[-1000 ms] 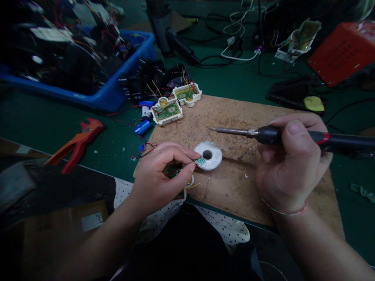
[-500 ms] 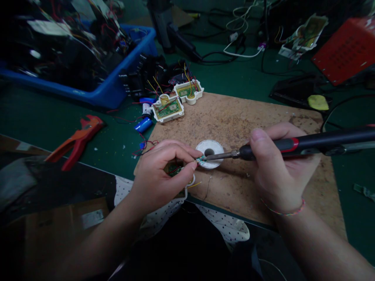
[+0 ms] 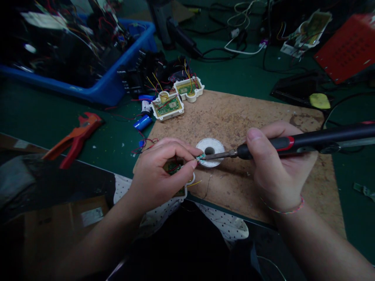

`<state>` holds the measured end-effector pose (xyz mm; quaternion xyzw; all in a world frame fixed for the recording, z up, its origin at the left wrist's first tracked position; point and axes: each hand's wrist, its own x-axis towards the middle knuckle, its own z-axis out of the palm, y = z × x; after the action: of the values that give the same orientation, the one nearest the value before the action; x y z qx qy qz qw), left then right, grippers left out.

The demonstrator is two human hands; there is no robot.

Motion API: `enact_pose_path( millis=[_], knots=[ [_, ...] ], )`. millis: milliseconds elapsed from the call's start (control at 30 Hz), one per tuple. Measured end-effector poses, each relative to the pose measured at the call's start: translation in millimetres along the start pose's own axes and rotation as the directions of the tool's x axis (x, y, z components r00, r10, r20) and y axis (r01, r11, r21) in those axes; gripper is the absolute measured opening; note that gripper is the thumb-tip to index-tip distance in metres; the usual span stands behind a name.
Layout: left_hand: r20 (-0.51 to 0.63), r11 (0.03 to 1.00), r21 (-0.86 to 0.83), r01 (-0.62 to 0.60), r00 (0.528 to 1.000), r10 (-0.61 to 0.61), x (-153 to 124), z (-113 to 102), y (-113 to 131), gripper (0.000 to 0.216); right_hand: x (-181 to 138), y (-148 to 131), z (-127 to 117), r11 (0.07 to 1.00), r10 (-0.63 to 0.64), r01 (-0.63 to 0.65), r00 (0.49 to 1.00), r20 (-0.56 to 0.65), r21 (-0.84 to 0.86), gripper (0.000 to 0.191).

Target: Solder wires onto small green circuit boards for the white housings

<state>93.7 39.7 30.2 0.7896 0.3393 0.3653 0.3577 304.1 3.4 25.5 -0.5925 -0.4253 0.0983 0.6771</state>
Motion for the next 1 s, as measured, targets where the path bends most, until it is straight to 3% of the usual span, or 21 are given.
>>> enact_pose_path(
  millis=[233,1000],
  knots=[
    [-0.008,1.0,0.01,-0.005,1.0,0.005,0.1,1.0,0.5,0.014,0.7,3.1,0.9,0.999,-0.033,0.033,0.999,0.005,-0.012,0.031],
    [-0.02,1.0,0.021,-0.009,1.0,0.009,0.3,1.7,1.6,0.014,0.6,1.2,2.6,0.999,-0.044,0.044,0.999,-0.004,0.028,0.025]
  ],
)
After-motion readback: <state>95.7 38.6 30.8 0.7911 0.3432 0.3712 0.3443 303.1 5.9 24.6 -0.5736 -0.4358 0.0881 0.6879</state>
